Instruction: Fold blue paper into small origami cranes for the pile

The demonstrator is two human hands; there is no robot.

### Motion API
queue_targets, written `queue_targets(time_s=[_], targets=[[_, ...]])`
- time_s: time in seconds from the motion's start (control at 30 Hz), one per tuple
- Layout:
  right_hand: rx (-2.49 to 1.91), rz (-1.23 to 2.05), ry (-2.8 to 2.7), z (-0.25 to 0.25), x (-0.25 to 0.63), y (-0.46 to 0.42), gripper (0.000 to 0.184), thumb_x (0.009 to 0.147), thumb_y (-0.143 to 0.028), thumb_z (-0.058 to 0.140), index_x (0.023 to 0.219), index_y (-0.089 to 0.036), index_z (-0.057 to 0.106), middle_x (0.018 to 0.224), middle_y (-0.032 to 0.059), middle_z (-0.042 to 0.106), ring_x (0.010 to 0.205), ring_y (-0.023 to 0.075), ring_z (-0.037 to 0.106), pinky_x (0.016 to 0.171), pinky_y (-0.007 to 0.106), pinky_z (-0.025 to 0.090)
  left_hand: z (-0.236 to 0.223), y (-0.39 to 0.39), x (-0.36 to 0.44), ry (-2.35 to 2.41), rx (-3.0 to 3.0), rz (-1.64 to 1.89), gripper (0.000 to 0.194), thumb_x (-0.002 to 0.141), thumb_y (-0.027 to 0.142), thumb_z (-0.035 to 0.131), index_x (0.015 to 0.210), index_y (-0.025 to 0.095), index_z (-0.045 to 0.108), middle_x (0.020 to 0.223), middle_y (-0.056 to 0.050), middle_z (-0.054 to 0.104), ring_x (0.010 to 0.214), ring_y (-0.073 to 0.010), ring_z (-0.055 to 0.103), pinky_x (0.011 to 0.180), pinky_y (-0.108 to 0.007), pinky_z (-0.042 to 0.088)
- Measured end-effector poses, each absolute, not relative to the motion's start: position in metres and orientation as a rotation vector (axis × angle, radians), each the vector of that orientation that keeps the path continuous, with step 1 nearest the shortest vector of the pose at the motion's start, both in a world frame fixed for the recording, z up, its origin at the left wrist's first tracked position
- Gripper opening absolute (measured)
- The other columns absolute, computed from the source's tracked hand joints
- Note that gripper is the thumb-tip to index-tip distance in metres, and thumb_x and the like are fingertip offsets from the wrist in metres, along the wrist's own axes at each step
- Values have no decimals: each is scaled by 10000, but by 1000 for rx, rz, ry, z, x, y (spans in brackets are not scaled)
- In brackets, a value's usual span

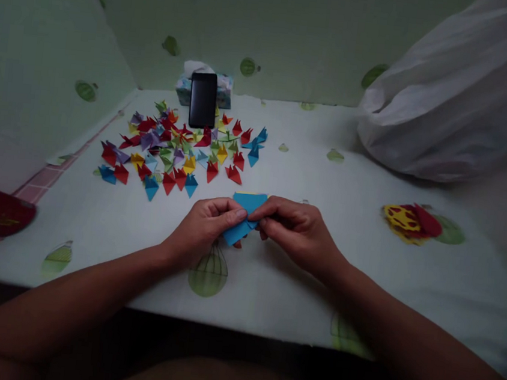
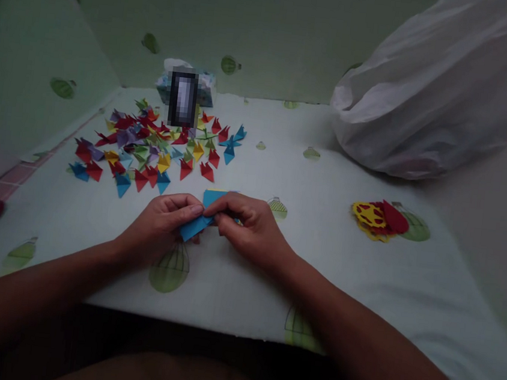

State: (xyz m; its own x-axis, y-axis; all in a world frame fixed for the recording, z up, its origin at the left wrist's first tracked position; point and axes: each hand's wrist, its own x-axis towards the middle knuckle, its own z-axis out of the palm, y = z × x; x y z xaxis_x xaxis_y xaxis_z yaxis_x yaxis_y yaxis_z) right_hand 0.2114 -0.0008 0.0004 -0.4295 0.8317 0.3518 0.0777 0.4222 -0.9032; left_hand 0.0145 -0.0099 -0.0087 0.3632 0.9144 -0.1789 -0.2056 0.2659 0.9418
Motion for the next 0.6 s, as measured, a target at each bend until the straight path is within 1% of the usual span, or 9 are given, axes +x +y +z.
queue_targets(time_s=[0.27,0.37,0.47,0.57,0.6], targets=[[-865,1294,-1661,0,209,0,169,794,-70,581,830,-161,719,636,-24,653,602,108,593,600,249,461,-5,-9,15,971,1094,957,203,836,335,772,799,147,706,640,18,673,532,-62,585,516,-154,470],[-874,1373,-1586,-1,209,0,132,783,-88,592,783,-168,696,628,-25,649,597,110,599,609,255,475,-3,-8,14,1022,1160,991,204,803,323,788,783,143,697,642,16,664,534,-70,580,518,-167,472],[-898,1398,-1467,-3,210,2,92,783,-114,602,737,-172,657,667,-21,650,591,105,604,612,259,488,-2,-7,14,1106,1226,1031,217,803,339,766,767,146,675,628,16,642,528,-87,582,515,-192,478],[-935,1382,-1381,-4,211,3,22,827,-179,629,826,-175,650,687,-24,652,581,105,597,607,261,487,-3,-7,13,1151,1302,1047,214,813,342,738,755,151,663,617,16,618,528,-92,560,505,-201,452],[-948,1384,-1385,-4,211,3,46,850,-217,636,858,-174,650,686,-24,649,580,106,591,606,261,482,-3,-7,13,1156,1332,1047,206,811,334,735,750,151,663,612,17,609,533,-91,548,506,-200,439]])
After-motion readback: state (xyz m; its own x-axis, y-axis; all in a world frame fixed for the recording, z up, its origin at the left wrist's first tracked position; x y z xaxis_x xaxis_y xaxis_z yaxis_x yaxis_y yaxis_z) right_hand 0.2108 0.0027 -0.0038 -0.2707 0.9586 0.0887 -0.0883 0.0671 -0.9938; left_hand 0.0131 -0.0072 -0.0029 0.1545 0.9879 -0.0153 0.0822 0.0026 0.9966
